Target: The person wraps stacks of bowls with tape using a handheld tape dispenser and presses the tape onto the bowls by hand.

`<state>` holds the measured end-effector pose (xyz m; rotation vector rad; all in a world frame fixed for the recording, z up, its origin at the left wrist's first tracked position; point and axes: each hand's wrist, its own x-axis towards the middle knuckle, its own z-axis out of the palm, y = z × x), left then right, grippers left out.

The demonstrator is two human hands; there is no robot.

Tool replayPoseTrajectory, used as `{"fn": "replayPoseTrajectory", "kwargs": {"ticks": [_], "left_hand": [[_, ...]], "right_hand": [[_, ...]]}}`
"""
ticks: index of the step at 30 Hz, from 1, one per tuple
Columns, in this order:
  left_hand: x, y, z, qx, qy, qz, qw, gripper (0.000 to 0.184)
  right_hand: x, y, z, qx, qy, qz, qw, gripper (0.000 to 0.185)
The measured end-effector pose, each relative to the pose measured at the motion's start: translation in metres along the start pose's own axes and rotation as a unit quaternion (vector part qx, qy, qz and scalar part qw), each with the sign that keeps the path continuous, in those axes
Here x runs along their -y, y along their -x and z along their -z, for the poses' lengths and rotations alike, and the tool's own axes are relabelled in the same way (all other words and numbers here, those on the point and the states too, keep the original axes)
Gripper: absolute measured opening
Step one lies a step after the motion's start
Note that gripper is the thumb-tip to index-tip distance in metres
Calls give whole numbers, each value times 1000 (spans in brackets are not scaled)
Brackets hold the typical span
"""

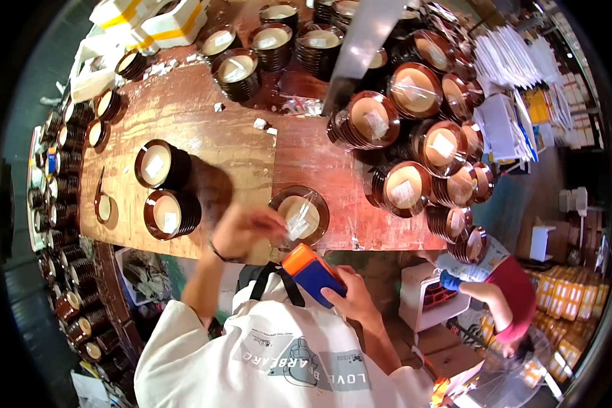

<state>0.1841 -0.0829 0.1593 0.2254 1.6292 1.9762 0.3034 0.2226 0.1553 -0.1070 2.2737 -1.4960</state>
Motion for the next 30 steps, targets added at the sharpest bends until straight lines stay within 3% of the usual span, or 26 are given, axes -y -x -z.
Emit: {"fn": "replayPoseTrajectory", "kwargs": {"ticks": [2, 3, 4, 6, 8, 11, 13, 15, 16, 19, 24, 27, 30], "left_hand": [[-59, -12, 53, -40, -67, -27, 997, 16], [-71, -23, 87, -67, 8, -42, 997, 16], [-91, -39, 129, -30, 34, -146, 988, 18], [-124, -59, 178, -229, -57, -116, 965, 12], [-89, -97, 254, -289, -40, -95, 952, 17], [23, -136, 283, -294, 49, -61, 953, 20], [141, -147, 265, -340, 132, -75, 928, 22], [231, -134, 218, -354, 186, 7, 916, 28], [262, -122, 190, -344, 232, 48, 908, 22], [360, -116, 121, -408, 138, 17, 902, 12], [342, -93, 80, -455, 166, 23, 875, 11], [340, -96, 66, -408, 52, 79, 908, 10], [336, -96, 58, -423, 20, 40, 905, 11]], "right_hand": [[14, -7, 20, 48, -2, -24, 999, 47], [22, -12, 36, 65, 11, 4, 998, 50], [25, -14, 52, 74, -3, -22, 997, 53], [55, -24, 87, 98, 15, -79, 992, 56], [91, -42, 107, 108, -16, -134, 985, 58], [138, -72, 108, 59, -63, -209, 974, 58], [177, -97, 94, 24, -131, -263, 956, 54], [205, -123, 74, 46, -156, -310, 937, 48], [215, -134, 69, 70, -163, -349, 920, 47], [240, -169, 25, 77, -60, -405, 909, 49], [265, -203, 7, 69, -50, -394, 915, 51], [269, -210, 9, 75, -44, -409, 908, 49], [274, -209, 9, 57, -12, -434, 899, 48]]}}
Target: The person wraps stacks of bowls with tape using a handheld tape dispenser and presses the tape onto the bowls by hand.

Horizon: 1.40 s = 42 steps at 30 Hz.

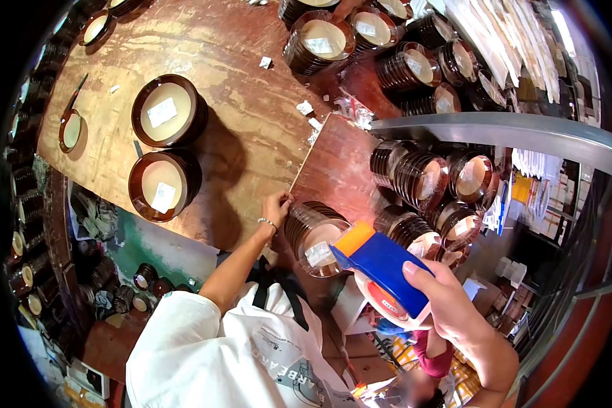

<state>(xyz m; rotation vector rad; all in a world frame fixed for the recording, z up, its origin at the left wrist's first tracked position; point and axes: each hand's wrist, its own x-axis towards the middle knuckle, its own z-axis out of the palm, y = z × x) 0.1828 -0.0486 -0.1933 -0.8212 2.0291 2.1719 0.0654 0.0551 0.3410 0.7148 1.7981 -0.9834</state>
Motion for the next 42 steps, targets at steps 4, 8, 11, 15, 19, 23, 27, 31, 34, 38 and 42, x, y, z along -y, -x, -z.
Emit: {"fn": "replayPoseTrajectory", "kwargs": {"ticks": [4, 8, 11, 15, 19, 23, 27, 31, 34, 38, 42], "left_hand": [[-13, 5, 5, 39, -73, -4, 997, 14], [-9, 3, 8, 41, -142, -94, 985, 23], [-12, 3, 2, 1, -102, -80, 992, 39], [-21, 6, 2, -68, -178, -173, 966, 48], [-40, -1, 32, -76, -311, -163, 933, 46], [-66, 8, 31, 220, -8, 88, 972, 61], [10, -6, 5, 287, 268, 83, 916, 82], [-21, 5, 17, 271, 286, 183, 901, 71], [-124, 61, 36, 42, 49, -37, 997, 51], [-152, 130, 31, 188, -279, -317, 887, 54], [-190, 161, -12, 197, -522, -469, 684, 68]], "right_hand": [[-8, 7, 2, -17, 2, -10, 1000, 46], [-32, -4, 25, 27, -23, 19, 999, 42], [-35, -4, 23, 0, -24, 29, 999, 42], [-36, 0, 20, 23, 5, 40, 999, 43], [-32, 1, 21, 86, 32, 47, 995, 45], [-31, -1, 15, 59, 9, 77, 995, 43], [-30, -8, 15, 71, 24, 98, 992, 41], [-41, -15, 22, 101, -7, 130, 986, 45], [-54, -19, 39, 118, 29, 127, 984, 43], [-83, -13, 52, 128, 16, 147, 981, 43], [-112, -15, 61, 163, -35, 175, 970, 39]]}}
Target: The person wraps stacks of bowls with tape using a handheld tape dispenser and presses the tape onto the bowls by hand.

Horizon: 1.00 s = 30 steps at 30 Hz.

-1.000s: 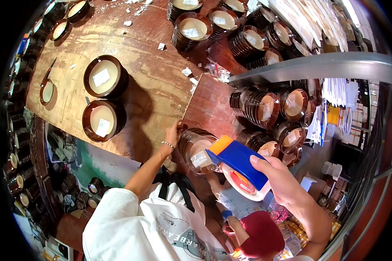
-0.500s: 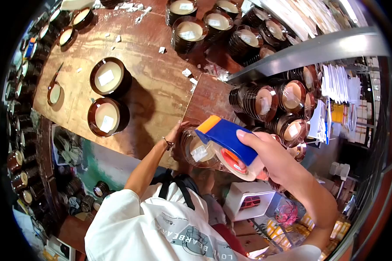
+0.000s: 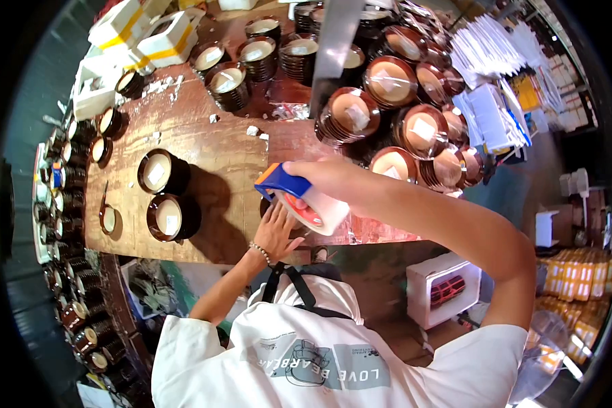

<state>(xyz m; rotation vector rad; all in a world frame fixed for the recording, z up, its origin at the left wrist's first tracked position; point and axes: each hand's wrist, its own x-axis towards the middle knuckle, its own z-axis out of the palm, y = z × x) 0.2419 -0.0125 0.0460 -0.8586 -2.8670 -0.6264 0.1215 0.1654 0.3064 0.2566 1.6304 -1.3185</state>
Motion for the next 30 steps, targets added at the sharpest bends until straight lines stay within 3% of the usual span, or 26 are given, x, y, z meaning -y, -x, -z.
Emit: {"fn": "replayPoseTrajectory", "kwargs": {"ticks": [4, 10, 12, 13, 16, 22, 24, 26, 28, 30], "left_hand": [[-4, 2, -13, 75, -38, 18, 996, 79], [-5, 1, -20, 33, -66, 5, 997, 87], [-12, 9, -30, 38, -70, 4, 997, 85], [-9, 17, -37, -5, -71, 2, 997, 81], [-7, 13, -37, -47, -36, -22, 998, 71], [-18, 11, -35, -43, -32, -17, 998, 77], [-16, 12, -36, -29, -85, 10, 996, 77], [10, 22, -49, -53, -54, -12, 997, 79], [10, 20, -48, -34, -70, -16, 997, 78], [14, 19, -48, -18, -63, -18, 998, 77]], "right_hand": [[-53, 1, 26, -3, 6, 13, 1000, 43], [-162, 28, 80, 1, -32, 32, 999, 43], [-199, 32, 93, -8, -14, 70, 997, 45], [-212, 39, 95, -30, 8, 113, 993, 48], [-247, 49, 108, -74, 146, 161, 973, 50], [-331, 46, 141, -65, 86, 181, 977, 51], [-375, 27, 144, -65, 130, 186, 972, 50], [-409, 19, 149, -51, 147, 207, 966, 52], [-441, 6, 149, -35, 128, 193, 972, 54], [-468, -11, 145, -27, 12, 191, 981, 53]]}}
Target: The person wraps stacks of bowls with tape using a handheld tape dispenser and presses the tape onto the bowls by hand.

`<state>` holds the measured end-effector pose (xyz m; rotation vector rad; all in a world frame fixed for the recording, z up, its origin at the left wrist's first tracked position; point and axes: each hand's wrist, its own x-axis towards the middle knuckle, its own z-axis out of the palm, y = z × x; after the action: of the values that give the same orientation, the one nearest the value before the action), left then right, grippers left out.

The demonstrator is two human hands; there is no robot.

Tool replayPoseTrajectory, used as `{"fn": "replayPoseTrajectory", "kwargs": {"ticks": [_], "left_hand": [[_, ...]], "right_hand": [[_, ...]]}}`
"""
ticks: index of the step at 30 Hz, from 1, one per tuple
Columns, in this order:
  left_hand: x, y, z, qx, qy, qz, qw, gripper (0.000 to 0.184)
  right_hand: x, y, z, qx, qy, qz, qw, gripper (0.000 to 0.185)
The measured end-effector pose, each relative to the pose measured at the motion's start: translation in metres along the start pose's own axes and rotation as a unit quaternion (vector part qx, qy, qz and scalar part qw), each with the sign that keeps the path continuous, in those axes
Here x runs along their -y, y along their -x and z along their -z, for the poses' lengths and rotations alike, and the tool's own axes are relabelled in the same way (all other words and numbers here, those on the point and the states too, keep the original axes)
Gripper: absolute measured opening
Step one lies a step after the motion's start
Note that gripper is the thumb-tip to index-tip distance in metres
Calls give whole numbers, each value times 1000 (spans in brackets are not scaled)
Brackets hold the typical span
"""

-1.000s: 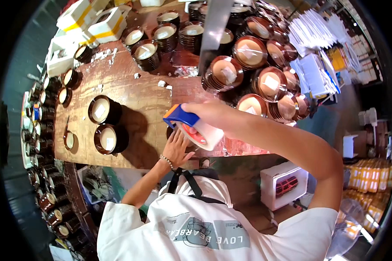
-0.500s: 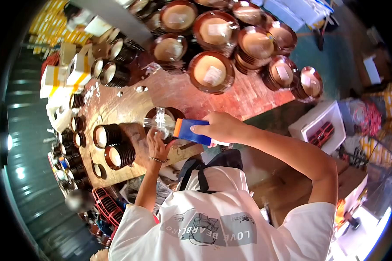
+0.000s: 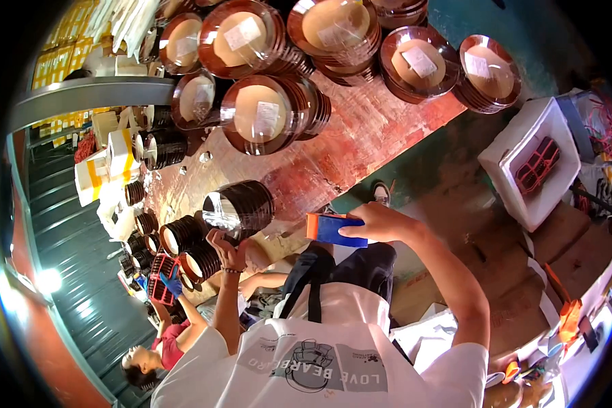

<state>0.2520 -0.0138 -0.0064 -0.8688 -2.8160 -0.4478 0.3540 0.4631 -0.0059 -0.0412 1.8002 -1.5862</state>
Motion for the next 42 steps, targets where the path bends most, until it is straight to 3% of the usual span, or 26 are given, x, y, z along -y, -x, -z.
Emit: {"fn": "replayPoseTrajectory", "kwargs": {"ticks": [2, 4, 5, 9, 10, 14, 16, 18, 20, 22, 23, 24, 26, 28, 30, 31, 34, 35, 40, 42], "left_hand": [[-1, 1, 3, 13, 5, -1, 1000, 77], [-2, -4, 6, 33, 4, -14, 999, 74], [0, -3, 6, 27, 30, 3, 999, 64], [8, -15, 16, 56, 23, -6, 998, 63], [19, -18, 15, 48, 15, -32, 998, 67], [53, -31, 21, 49, 69, 64, 994, 88], [75, -44, 27, 90, 75, 107, 987, 81], [104, -62, 33, 170, 86, 143, 971, 61], [121, -83, 22, 96, 82, 89, 988, 62], [139, -107, 17, 106, 106, 149, 977, 55], [145, -119, 14, 101, 121, 145, 977, 55], [152, -130, 10, 97, 136, 142, 976, 55], [166, -147, 0, 84, 166, 148, 971, 55], [168, -156, -6, 52, 203, 172, 963, 51], [199, -155, -13, 70, 165, 211, 961, 51], [201, -154, -14, 70, 170, 212, 960, 51], [205, -158, -20, 53, 203, 227, 951, 49], [207, -157, -19, 61, 200, 240, 948, 48], [210, -157, -21, 43, 183, 238, 953, 47], [209, -160, -20, 57, 188, 240, 951, 47]], "right_hand": [[-24, -15, -6, 13, -22, 11, 1000, 56], [-43, -37, -12, -13, 69, 23, 997, 59], [-50, -46, -17, -43, 55, 40, 997, 61], [-78, -94, -41, -58, 47, 51, 996, 66], [-79, -103, -46, -66, 43, 67, 995, 68], [-58, -136, -61, -106, 36, 75, 991, 74], [-24, -145, -54, -114, 30, 84, 989, 78], [-8, -167, -50, -78, 46, 27, 996, 82], [2, -190, -52, -87, 73, 16, 993, 83], [-3, -213, -64, -152, -36, 10, 988, 83], [-4, -219, -65, -107, -131, 39, 985, 77], [-4, -223, -68, -104, -125, 39, 986, 77], [-8, -228, -76, -59, -373, 46, 925, 68], [-11, -219, -73, -13, -400, 12, 916, 59], [-17, -203, -82, -70, -303, 9, 950, 57], [-21, -196, -91, -77, -316, 7, 946, 56], [-30, -196, -116, -108, -402, -23, 909, 57], [-31, -196, -125, -91, -478, -35, 873, 57], [-13, -216, -140, -158, -367, -18, 916, 59], [-4, -232, -138, -181, -183, -79, 963, 63]]}}
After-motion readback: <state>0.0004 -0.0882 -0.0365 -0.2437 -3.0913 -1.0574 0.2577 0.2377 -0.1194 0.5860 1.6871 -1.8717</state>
